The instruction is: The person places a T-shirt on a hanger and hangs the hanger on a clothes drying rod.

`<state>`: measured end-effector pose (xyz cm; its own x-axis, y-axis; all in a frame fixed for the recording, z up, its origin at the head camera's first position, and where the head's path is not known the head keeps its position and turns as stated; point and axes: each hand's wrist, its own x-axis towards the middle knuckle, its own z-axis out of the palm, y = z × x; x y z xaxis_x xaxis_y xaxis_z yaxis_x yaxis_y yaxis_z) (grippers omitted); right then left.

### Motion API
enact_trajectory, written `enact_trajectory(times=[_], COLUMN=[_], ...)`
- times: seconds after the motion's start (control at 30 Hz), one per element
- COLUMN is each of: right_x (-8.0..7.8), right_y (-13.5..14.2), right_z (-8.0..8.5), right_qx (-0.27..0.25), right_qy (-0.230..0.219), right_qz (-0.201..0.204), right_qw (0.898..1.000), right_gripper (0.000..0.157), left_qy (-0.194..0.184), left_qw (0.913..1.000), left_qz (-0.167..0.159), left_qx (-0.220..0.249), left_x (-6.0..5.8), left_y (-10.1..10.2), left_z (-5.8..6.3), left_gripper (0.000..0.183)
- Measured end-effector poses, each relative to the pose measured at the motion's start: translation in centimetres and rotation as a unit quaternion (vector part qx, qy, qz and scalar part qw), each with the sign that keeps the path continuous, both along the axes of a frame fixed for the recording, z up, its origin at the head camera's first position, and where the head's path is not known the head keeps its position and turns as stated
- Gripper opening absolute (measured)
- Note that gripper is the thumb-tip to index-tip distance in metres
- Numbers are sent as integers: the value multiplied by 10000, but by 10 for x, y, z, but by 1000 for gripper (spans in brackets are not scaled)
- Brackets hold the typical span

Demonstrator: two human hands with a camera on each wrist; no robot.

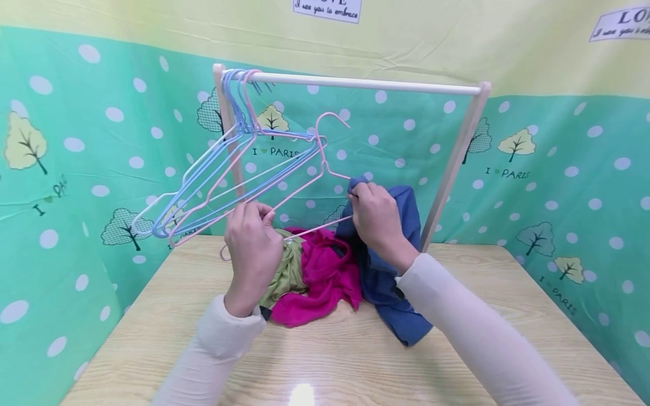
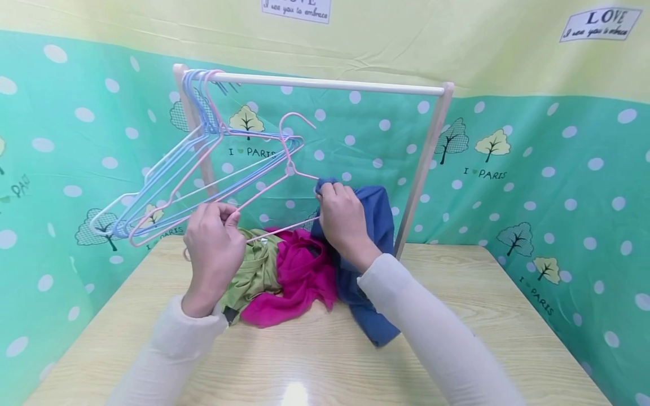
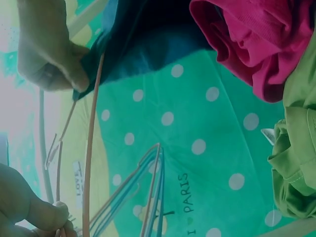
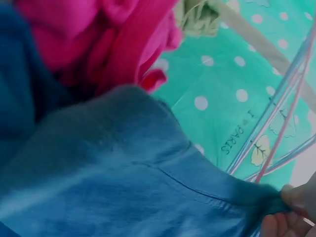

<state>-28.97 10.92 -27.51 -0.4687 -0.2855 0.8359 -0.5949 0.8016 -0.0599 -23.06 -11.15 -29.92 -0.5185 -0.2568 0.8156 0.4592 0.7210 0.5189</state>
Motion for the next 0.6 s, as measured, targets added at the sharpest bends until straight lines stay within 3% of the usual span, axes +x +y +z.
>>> enact_trajectory(times=[0.27, 0.4, 0.6], right_x=[-21, -31, -38], right_y=[15, 29, 42], right_z=[7, 8, 10], right_qx=[-96, -95, -54], right_qy=[62, -176, -577], right_qz=[1292, 1326, 1037], right_qw=[9916, 9910, 9929], right_gripper=[15, 16, 37], left_qy=[58, 51, 53], left_qw=[10000, 10000, 10000], left_qz=[-52, -64, -45], left_qx=[4, 23, 21], left_x=[0, 1, 1], left_y=[-1, -2, -2], left_z=[1, 2, 2], left_gripper=[8, 6, 7])
